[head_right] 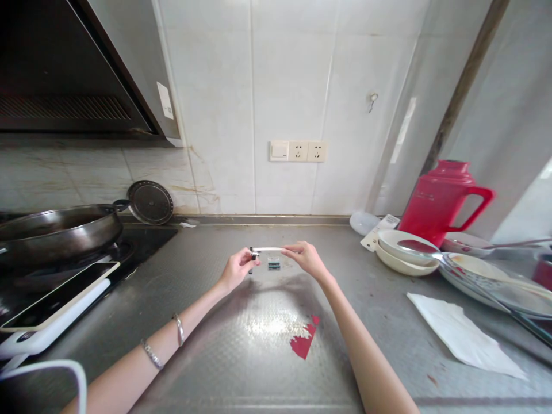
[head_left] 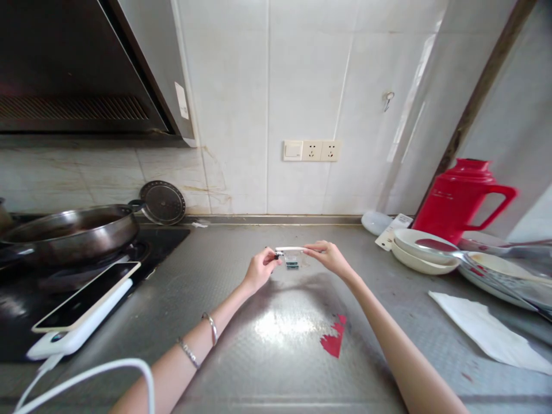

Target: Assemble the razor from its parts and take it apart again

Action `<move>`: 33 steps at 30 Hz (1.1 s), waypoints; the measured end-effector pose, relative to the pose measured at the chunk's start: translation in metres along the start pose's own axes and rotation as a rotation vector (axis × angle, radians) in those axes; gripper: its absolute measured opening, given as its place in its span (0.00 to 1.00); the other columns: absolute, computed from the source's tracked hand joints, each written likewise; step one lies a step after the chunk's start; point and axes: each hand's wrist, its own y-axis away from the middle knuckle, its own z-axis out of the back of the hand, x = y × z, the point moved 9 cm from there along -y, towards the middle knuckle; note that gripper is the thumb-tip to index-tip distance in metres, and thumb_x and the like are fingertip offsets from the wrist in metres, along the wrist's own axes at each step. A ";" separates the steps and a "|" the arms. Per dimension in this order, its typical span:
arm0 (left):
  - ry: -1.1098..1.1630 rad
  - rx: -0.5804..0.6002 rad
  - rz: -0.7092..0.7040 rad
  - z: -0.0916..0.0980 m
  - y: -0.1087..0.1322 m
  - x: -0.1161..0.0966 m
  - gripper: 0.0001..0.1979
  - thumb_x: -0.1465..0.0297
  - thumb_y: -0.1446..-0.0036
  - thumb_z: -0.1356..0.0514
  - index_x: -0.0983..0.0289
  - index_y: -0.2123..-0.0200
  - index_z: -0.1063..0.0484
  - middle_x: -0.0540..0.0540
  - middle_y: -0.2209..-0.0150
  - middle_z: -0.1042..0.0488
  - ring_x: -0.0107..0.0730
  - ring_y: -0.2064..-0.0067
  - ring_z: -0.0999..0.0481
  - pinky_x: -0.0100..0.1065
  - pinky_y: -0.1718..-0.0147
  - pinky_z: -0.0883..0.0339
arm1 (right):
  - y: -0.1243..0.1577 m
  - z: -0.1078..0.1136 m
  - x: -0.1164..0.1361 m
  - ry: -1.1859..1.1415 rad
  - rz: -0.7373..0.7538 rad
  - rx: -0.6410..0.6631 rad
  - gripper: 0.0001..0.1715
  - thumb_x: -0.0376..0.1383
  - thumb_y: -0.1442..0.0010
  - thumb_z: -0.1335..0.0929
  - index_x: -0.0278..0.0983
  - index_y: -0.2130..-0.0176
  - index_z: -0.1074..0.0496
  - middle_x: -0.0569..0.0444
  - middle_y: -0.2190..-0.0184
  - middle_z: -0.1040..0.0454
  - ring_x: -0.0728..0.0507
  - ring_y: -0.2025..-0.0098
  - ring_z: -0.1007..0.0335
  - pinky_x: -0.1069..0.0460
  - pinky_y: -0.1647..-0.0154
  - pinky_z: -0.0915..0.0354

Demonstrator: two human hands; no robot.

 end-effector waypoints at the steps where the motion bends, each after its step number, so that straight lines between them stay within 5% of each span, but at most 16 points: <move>1: -0.001 0.001 0.000 0.000 0.000 0.000 0.09 0.66 0.50 0.40 0.64 0.71 0.35 0.53 0.71 0.24 0.31 0.67 0.25 0.31 0.65 0.34 | 0.000 0.000 -0.001 -0.002 -0.001 -0.003 0.21 0.49 0.45 0.35 0.39 0.63 0.22 0.50 0.68 0.23 0.43 0.67 0.30 0.51 0.64 0.38; 33: 0.041 -0.051 0.020 0.005 -0.001 -0.003 0.08 0.67 0.50 0.40 0.64 0.72 0.37 0.53 0.72 0.24 0.32 0.67 0.24 0.30 0.67 0.35 | 0.001 -0.003 -0.012 -0.151 0.012 0.017 0.21 0.48 0.46 0.34 0.37 0.61 0.22 0.50 0.65 0.23 0.43 0.64 0.30 0.52 0.64 0.37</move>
